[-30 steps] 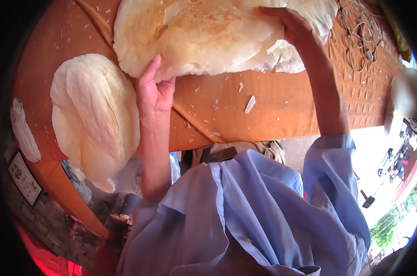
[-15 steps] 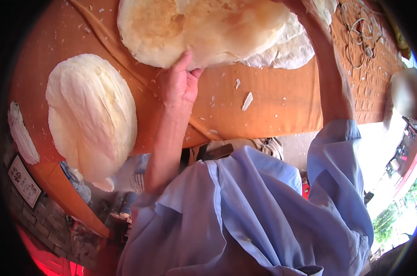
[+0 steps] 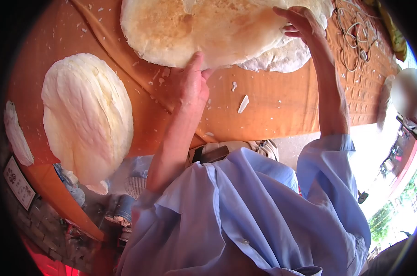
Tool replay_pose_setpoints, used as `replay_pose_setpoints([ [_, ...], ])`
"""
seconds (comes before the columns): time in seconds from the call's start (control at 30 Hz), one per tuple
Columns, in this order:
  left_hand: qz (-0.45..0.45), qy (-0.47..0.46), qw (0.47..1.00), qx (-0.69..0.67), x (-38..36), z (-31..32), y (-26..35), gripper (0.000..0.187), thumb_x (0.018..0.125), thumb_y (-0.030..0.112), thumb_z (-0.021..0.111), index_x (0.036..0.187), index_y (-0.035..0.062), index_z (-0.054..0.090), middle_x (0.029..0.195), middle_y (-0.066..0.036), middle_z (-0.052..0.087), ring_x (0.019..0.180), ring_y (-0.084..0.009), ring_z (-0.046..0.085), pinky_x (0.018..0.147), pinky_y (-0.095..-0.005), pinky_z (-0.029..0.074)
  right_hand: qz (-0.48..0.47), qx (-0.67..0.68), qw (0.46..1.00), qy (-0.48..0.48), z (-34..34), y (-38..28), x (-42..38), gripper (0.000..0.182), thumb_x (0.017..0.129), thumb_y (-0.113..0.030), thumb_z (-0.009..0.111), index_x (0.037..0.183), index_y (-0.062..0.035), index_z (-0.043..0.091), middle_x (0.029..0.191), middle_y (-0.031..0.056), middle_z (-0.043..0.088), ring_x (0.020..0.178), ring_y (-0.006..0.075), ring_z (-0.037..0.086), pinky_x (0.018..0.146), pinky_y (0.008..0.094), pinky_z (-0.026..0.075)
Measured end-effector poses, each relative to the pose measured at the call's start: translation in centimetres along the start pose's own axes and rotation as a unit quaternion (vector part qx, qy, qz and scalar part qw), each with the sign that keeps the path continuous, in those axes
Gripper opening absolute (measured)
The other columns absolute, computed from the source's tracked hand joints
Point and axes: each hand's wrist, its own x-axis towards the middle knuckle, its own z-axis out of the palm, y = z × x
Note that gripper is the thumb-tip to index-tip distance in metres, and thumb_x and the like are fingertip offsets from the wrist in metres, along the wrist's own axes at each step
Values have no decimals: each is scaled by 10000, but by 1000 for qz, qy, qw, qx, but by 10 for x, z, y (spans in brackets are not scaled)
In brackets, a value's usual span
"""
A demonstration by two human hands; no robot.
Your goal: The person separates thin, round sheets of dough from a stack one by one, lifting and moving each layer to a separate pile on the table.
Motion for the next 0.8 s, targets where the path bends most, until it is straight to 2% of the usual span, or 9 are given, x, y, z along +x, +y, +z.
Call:
replay_pose_setpoints([
  [0.1,7,-19,1000,-2,5,-8,-4,290,892,32,608,1173,64,543,1137,-83,602,980,-238,623,759,-389,576,-9,107,994,-13,-3,5,-5,447,762,-435,742,896,-22,636,718,21,570,675,128,605,685,262,532],
  [0.2,-2,-36,999,8,1,-13,4,264,890,46,616,1144,38,544,1085,-116,621,946,-260,643,783,-392,573,57,93,994,9,-4,16,9,407,757,-420,751,846,-45,624,713,23,568,655,121,598,675,228,518],
  [0.3,-43,-37,996,73,-9,-33,10,228,902,82,610,1105,10,536,1042,-156,630,946,-287,655,811,-383,566,-29,54,998,15,-8,10,6,428,740,-413,768,892,-43,615,760,39,585,702,128,607,691,251,516],
  [0.4,-44,-38,994,95,-22,-51,14,227,904,115,614,1077,-3,527,999,-152,635,903,-263,666,770,-357,568,-108,14,994,18,-7,2,-4,459,723,-407,785,938,-42,606,807,54,602,749,136,616,706,274,514],
  [0.5,-52,-16,995,85,-29,-52,16,188,908,109,604,1043,-8,543,1016,-156,636,945,-272,659,809,-365,562,0,86,996,31,-5,10,-2,472,722,-409,784,951,-40,600,843,63,603,787,142,616,707,296,511],
  [0.53,-47,-30,996,69,-29,-51,16,189,910,105,601,1046,-11,542,1018,-159,635,954,-276,656,822,-369,560,30,77,997,-11,-9,7,-3,475,715,-403,793,953,-39,603,841,65,606,773,142,617,695,287,512],
  [0.63,-48,-63,997,22,-25,-47,9,205,914,98,591,1072,-18,531,1034,-169,630,985,-288,644,864,-382,550,17,76,996,-46,-8,3,-3,461,706,-385,809,938,-46,599,831,65,607,747,142,622,680,280,511],
  [0.67,-52,-71,996,4,-22,-47,6,222,916,98,588,1092,-21,523,1046,-173,626,998,-291,639,879,-386,545,38,99,994,-14,-6,7,3,421,723,-350,803,928,-41,604,807,58,611,699,134,619,631,257,508],
  [0.8,-57,-108,992,-38,-25,-52,0,263,923,105,577,1139,-21,498,1095,-188,607,1037,-303,619,914,-395,531,123,305,937,-119,-18,33,31,381,756,-313,790,932,-30,605,812,50,626,686,130,616,562,234,506],
])
